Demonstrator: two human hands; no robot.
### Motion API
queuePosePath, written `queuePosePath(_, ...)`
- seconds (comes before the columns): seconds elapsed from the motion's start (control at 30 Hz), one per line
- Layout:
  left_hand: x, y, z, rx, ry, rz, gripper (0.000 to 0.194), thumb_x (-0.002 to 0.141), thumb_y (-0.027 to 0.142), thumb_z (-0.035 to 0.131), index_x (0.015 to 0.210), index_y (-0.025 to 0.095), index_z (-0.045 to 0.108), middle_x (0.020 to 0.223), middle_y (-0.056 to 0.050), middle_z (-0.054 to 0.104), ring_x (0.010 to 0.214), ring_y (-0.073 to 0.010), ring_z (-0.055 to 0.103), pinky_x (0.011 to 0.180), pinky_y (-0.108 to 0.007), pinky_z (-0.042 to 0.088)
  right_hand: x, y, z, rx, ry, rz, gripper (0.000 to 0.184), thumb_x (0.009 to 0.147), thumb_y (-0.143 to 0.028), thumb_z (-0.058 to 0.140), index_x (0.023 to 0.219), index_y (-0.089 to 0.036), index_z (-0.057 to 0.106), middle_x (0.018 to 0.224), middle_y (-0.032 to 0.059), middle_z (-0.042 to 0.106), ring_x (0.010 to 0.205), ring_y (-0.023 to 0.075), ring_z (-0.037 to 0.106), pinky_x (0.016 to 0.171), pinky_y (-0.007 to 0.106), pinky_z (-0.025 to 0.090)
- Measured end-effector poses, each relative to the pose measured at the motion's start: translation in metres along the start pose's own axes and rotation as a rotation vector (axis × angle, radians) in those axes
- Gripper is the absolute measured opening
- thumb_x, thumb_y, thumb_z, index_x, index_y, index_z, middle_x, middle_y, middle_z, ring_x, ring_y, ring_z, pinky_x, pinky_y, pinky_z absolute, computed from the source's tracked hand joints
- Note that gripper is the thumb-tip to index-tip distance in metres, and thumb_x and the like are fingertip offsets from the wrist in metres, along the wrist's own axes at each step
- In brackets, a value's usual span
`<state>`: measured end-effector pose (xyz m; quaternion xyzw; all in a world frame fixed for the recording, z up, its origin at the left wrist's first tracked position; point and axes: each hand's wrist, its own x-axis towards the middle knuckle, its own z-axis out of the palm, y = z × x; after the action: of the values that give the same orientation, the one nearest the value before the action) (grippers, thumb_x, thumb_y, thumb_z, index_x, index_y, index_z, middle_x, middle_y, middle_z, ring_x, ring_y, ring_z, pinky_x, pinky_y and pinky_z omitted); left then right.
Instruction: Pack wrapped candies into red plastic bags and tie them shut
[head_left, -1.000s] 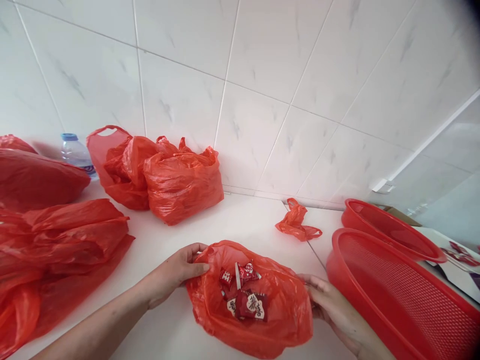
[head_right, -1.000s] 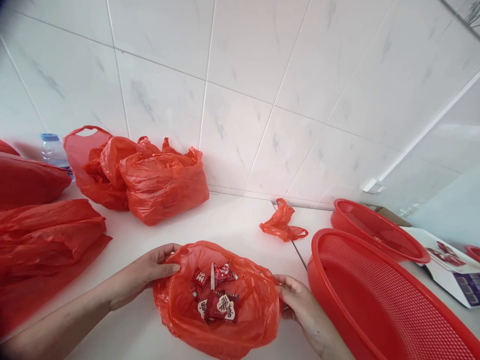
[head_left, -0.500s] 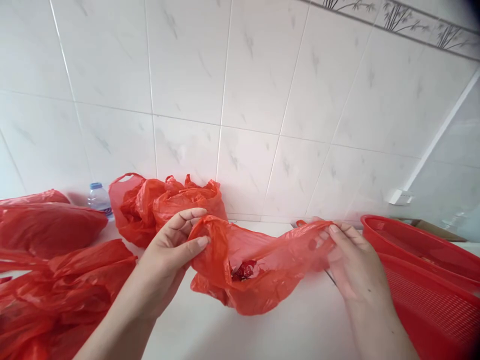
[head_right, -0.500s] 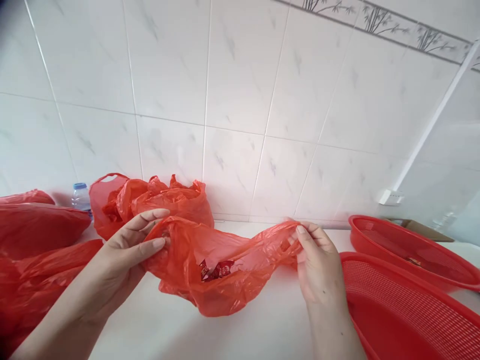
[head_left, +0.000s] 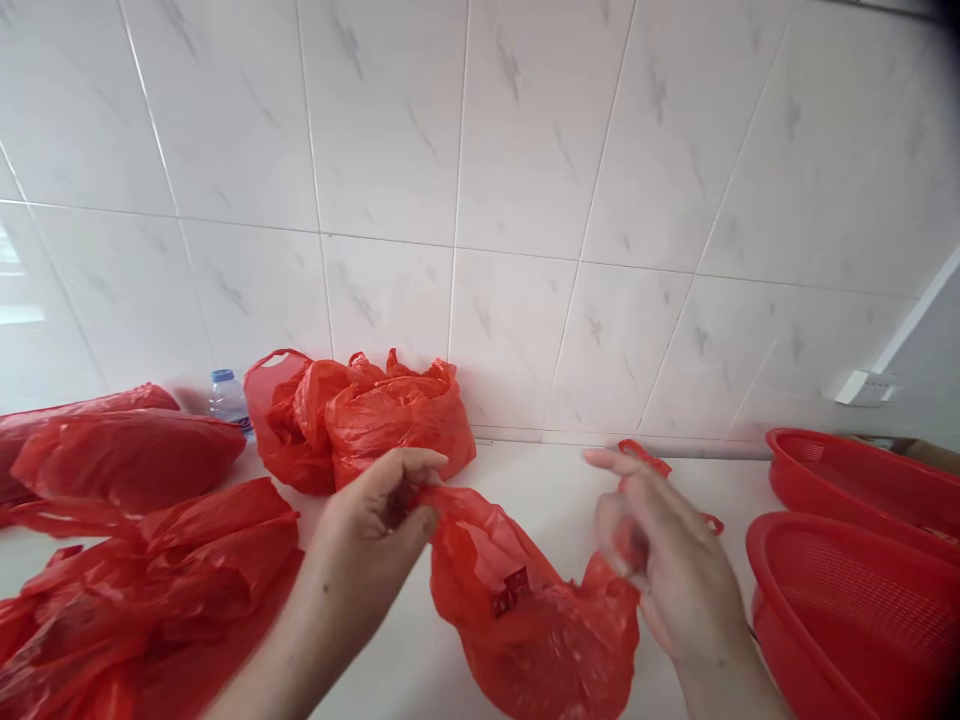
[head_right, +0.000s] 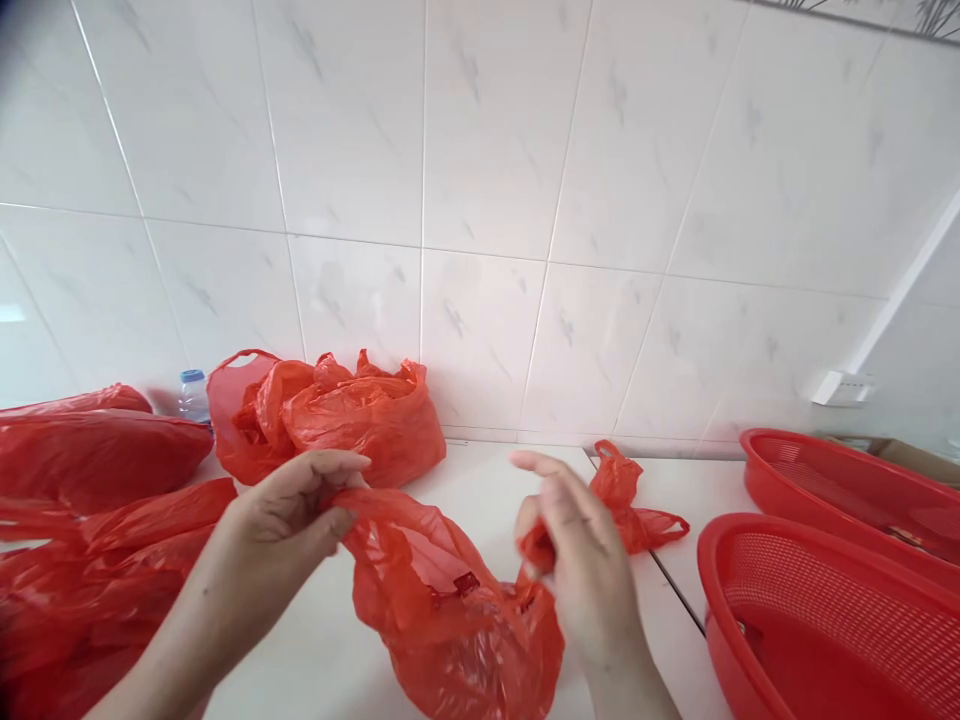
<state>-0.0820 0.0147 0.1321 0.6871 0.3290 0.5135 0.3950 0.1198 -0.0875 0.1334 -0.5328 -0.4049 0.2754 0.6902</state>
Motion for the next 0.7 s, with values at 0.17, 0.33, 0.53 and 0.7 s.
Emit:
queuePosePath(0.17, -0.019, 0.005, 0.024, -0.422, -0.388, -0.053, 0.026, 0.076, 0.02, 0.068, 0.1, 0.024, 0.061, 0.083, -0.002, 0.064, 0.076, -0.0168, 0.062, 0.064, -0.026, 0.054, -0.025, 0.007, 0.034, -0.171, -0.434, 0.16, 0.052, 0.075, -0.05, 0.067, 0.119, -0.025, 0.055, 0.062, -0.005, 0.05, 0.057, 0.0109, 0.045, 0.054, 0.022, 0.036)
queuePosePath(0.33, -0.024, 0.004, 0.026, -0.086, -0.345, 0.382, 0.035, 0.079, 0.009, 0.064, 0.107, 0.029, 0.058, 0.102, -0.003, 0.06, 0.09, -0.0159, 0.061, 0.076, -0.027, 0.052, -0.017, 0.012, 0.038, -0.126, -0.407, 0.279, 0.043, 0.08, -0.06, 0.057, 0.067, -0.018, 0.053, 0.055, -0.0051, 0.041, 0.051, 0.0082, 0.036, 0.049, 0.021, 0.03)
queuePosePath(0.53, -0.021, -0.006, 0.037, 0.411, -0.391, 0.719, 0.011, 0.084, 0.01, 0.06, 0.088, 0.02, 0.062, 0.086, -0.004, 0.062, 0.075, -0.016, 0.055, 0.069, -0.029, 0.047, -0.014, 0.011, 0.03, -0.027, -0.174, 0.329, 0.042, 0.08, -0.057, 0.057, 0.071, -0.017, 0.062, 0.05, -0.0033, 0.047, 0.047, 0.009, 0.04, 0.046, 0.02, 0.032)
queuePosePath(0.7, -0.016, -0.01, 0.032, 0.411, -0.328, 0.58, 0.021, 0.087, 0.006, 0.049, 0.071, 0.018, 0.054, 0.072, -0.001, 0.054, 0.066, -0.0132, 0.05, 0.06, -0.026, 0.041, -0.005, 0.006, 0.016, -0.109, -0.247, 0.289, 0.058, 0.085, -0.063, 0.044, 0.106, -0.013, 0.067, 0.044, -0.0019, 0.051, 0.04, 0.0069, 0.035, 0.043, 0.019, 0.027)
